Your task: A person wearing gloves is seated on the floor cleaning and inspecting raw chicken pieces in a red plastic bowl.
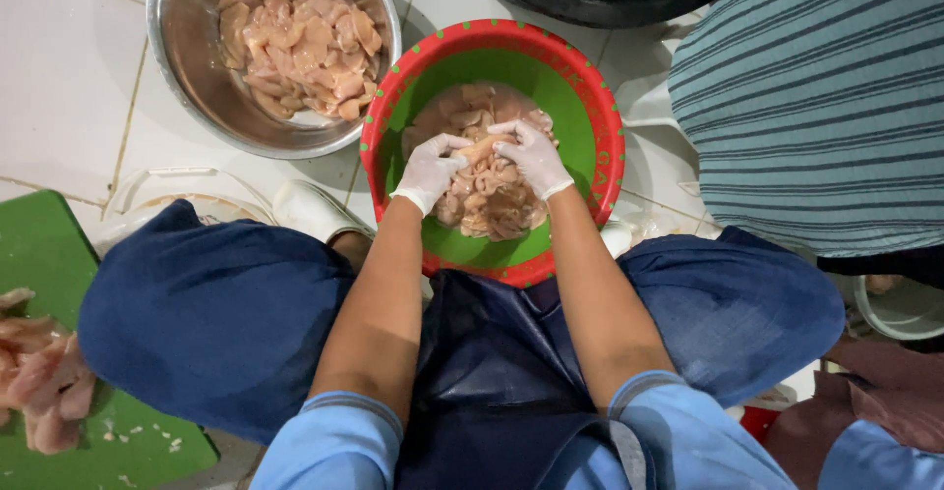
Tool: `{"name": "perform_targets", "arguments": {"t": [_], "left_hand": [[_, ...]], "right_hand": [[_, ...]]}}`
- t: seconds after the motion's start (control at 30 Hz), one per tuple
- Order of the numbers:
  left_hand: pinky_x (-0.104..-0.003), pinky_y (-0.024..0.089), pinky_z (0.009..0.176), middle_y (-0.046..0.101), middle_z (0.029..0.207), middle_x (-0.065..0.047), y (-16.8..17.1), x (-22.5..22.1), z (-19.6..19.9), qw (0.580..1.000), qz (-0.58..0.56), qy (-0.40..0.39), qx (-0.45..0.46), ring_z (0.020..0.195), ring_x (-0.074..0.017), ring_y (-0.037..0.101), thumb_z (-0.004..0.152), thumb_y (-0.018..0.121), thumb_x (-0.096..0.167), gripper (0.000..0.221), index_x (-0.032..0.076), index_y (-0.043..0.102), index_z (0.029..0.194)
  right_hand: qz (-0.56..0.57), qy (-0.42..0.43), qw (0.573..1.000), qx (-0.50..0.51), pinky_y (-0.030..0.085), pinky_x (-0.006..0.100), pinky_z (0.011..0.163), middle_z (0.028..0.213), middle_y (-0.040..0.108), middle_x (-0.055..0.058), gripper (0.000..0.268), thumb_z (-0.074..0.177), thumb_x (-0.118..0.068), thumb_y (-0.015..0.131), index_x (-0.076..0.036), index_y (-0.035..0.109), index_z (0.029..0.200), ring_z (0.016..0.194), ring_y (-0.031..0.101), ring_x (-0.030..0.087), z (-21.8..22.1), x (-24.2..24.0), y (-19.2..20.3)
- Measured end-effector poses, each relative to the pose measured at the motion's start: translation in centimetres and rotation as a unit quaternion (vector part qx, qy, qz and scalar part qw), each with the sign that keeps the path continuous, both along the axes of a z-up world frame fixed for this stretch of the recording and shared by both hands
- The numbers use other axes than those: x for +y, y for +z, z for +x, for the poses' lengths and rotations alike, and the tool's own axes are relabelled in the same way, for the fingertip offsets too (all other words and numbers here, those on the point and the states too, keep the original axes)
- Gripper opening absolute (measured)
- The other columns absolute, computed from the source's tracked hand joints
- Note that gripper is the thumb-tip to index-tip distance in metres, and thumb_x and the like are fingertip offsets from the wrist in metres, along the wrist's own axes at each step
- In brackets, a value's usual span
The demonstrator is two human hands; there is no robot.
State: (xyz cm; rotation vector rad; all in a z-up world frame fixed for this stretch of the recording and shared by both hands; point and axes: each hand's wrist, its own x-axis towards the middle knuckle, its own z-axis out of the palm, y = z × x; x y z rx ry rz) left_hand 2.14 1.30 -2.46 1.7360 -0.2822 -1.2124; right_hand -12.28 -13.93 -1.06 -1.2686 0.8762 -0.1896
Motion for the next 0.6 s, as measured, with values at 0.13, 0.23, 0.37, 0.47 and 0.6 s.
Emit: {"name": "perform_targets", "arguments": {"t": [0.13,0.23,0.37,0.47,0.6], "left_hand": [[-0.037,0.057,0.074,0.073,0.094,-0.002,1.4,0.3,0.6,0.999,0.011,-0.005,-0.036,0.082,-0.0146,0.069,0.076,0.073,0.019,0.026,0.029,0.077,0.100],[-0.036,0.052,0.087,0.073,0.097,-0.003,1.2,0.5,1.1,0.998,0.023,0.024,-0.056,0.093,-0.0176,0.068,0.078,0.072,0.019,0.026,0.027,0.076,0.101],[-0.035,0.050,0.095,0.071,0.106,-0.001,1.4,0.2,1.7,0.991,0.048,0.092,-0.087,0.104,-0.0187,0.066,0.079,0.067,0.023,0.032,0.032,0.073,0.109],[-0.036,0.050,0.095,0.070,0.104,-0.005,2.0,0.0,2.1,0.985,0.015,0.149,-0.084,0.100,-0.0178,0.065,0.081,0.063,0.017,0.036,0.027,0.071,0.115],[-0.036,0.052,0.091,0.067,0.105,-0.013,4.2,-0.4,3.0,0.974,-0.064,0.199,-0.090,0.096,-0.0182,0.062,0.084,0.059,0.007,0.039,0.016,0.070,0.120]], "right_hand": [[-0.011,-0.013,0.999,0.028,0.060,0.016,0.064,0.096,0.068,0.007,0.032,0.086,-0.004,0.068,-0.004,0.066,0.117,0.075,0.068,0.007,-0.1,-0.9,-7.7],[-0.019,-0.036,0.997,0.070,0.061,0.019,0.065,0.096,0.070,0.011,0.027,0.086,-0.007,0.066,-0.006,0.068,0.113,0.075,0.070,0.011,1.9,-0.2,-7.3],[-0.292,0.067,0.941,0.159,0.051,0.035,0.095,0.102,0.072,0.001,0.026,0.080,-0.017,0.071,-0.026,0.074,0.104,0.104,0.066,0.022,5.2,0.4,-11.9],[-0.446,0.237,0.833,0.226,0.051,0.042,0.095,0.109,0.065,0.003,0.036,0.078,-0.017,0.071,-0.026,0.069,0.112,0.111,0.059,0.027,7.5,1.7,-11.2],[-0.436,0.522,0.616,0.397,0.036,0.065,0.106,0.149,0.043,-0.001,0.061,0.078,-0.021,0.078,-0.040,0.059,0.132,0.143,0.020,0.043,8.5,5.2,-7.2]]}}
